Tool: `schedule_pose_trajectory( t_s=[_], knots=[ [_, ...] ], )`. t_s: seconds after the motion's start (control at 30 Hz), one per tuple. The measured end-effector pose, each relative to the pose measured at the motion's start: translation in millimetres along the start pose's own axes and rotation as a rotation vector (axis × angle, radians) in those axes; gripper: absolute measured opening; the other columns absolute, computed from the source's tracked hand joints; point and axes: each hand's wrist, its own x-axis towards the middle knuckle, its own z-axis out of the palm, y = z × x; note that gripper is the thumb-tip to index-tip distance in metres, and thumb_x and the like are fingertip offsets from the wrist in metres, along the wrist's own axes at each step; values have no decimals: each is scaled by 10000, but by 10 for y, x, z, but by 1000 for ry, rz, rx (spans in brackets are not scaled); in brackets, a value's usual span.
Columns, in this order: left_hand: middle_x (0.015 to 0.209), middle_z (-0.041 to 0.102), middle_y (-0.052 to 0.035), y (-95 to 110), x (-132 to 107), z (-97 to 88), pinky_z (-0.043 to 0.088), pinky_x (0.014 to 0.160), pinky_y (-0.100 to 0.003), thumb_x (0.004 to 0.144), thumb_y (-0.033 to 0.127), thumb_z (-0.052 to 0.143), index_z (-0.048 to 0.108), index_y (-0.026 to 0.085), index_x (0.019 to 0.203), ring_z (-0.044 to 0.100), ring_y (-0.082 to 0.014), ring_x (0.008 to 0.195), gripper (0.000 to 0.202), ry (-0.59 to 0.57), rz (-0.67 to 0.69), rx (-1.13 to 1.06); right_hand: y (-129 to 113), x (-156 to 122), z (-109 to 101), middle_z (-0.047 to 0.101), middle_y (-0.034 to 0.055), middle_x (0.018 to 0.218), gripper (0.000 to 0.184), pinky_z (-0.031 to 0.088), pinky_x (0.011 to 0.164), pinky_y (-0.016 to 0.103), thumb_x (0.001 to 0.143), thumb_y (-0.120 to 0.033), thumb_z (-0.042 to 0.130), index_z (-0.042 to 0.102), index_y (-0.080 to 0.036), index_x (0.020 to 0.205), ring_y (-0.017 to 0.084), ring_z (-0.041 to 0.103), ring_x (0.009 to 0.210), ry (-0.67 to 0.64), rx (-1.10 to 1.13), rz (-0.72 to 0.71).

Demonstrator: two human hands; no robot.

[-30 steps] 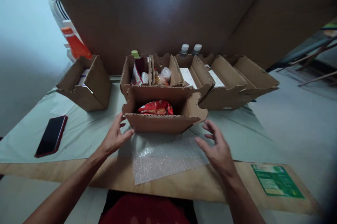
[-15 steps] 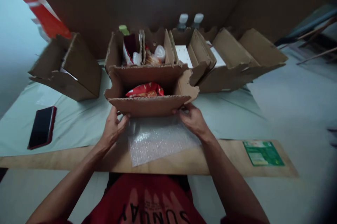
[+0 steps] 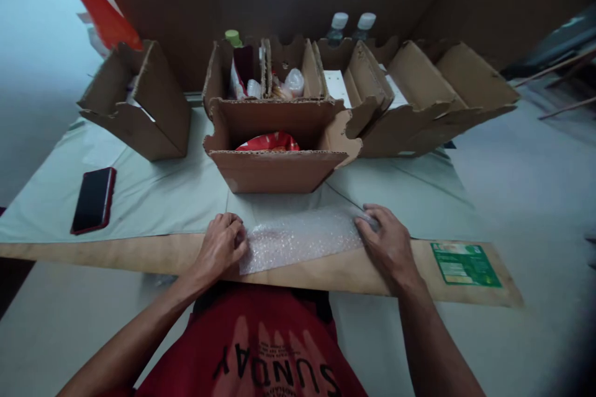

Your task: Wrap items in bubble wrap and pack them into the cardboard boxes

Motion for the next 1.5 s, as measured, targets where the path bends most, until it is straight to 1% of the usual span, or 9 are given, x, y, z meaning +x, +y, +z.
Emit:
schedule_pose_trajectory(
  t_s=[0.2,0.4,0.57,0.7,0.9,1.03,1.13,1.27,1.5],
  knots=[
    [784,701,-9,-566,-66,-856,480,678,-299,820,235,506,636,221,966,662,-201,710,196,-75,-110,-61,-745,-688,-36,746,55,956,460,540,724,342,748,-450,758,688,-241,1151,234,682,814,-314,491,281],
    [893,754,-78,-782,841,-1428,494,768,-344,812,106,501,680,198,1155,710,-263,863,397,12,-31,519,-1576,-1102,759,707,43,998,826,554,731,321,821,-315,724,388,-257,1573,174,646,751,-651,919,346],
    [1376,613,-212,-767,1210,-1180,408,1068,-518,871,156,596,517,86,1425,537,-366,1300,564,178,74,444,-1692,-1140,1069,639,-22,756,759,487,579,276,798,-288,750,511,-284,1518,138,491,564,-586,761,225],
    [1290,656,-158,-881,373,-823,445,1065,-544,910,141,533,603,144,1318,574,-324,1239,413,309,211,188,-1669,-1129,1047,497,-74,597,673,427,503,256,813,-310,745,582,-281,1465,118,390,492,-598,742,242],
    [1579,456,-174,-676,-1159,-239,406,1159,-590,834,47,541,441,225,1525,347,-363,1512,720,138,282,-43,-1873,-1021,989,563,-71,667,707,508,518,251,829,-415,750,534,-248,1481,111,556,500,-786,888,431],
    [1448,606,-161,-449,-1255,38,436,1129,-563,910,140,582,557,239,1432,484,-356,1423,531,251,287,-140,-1998,-995,970,661,-48,679,764,505,521,240,846,-485,749,449,-209,1493,123,610,495,-828,1014,497],
    [1077,763,-104,-363,-1040,50,541,948,-429,968,197,518,685,211,1223,699,-260,1044,305,308,33,-364,-1978,-1006,938,746,32,857,737,516,537,256,877,-532,710,419,-222,1479,168,695,627,-762,1115,467],
    [837,706,-15,-342,-770,-80,524,720,-300,934,284,570,605,183,1356,651,-174,732,435,232,-361,-540,-1872,-986,907,758,75,1065,439,588,732,353,948,-417,656,577,-271,1355,212,734,852,-545,903,193],
    [788,661,6,-373,-648,-96,505,677,-292,906,257,567,486,141,1480,603,-161,646,591,204,-398,-425,-1784,-700,1259,672,120,1385,387,477,1029,560,915,-138,599,682,-254,1274,343,566,1332,-494,168,-708]
  ],
)
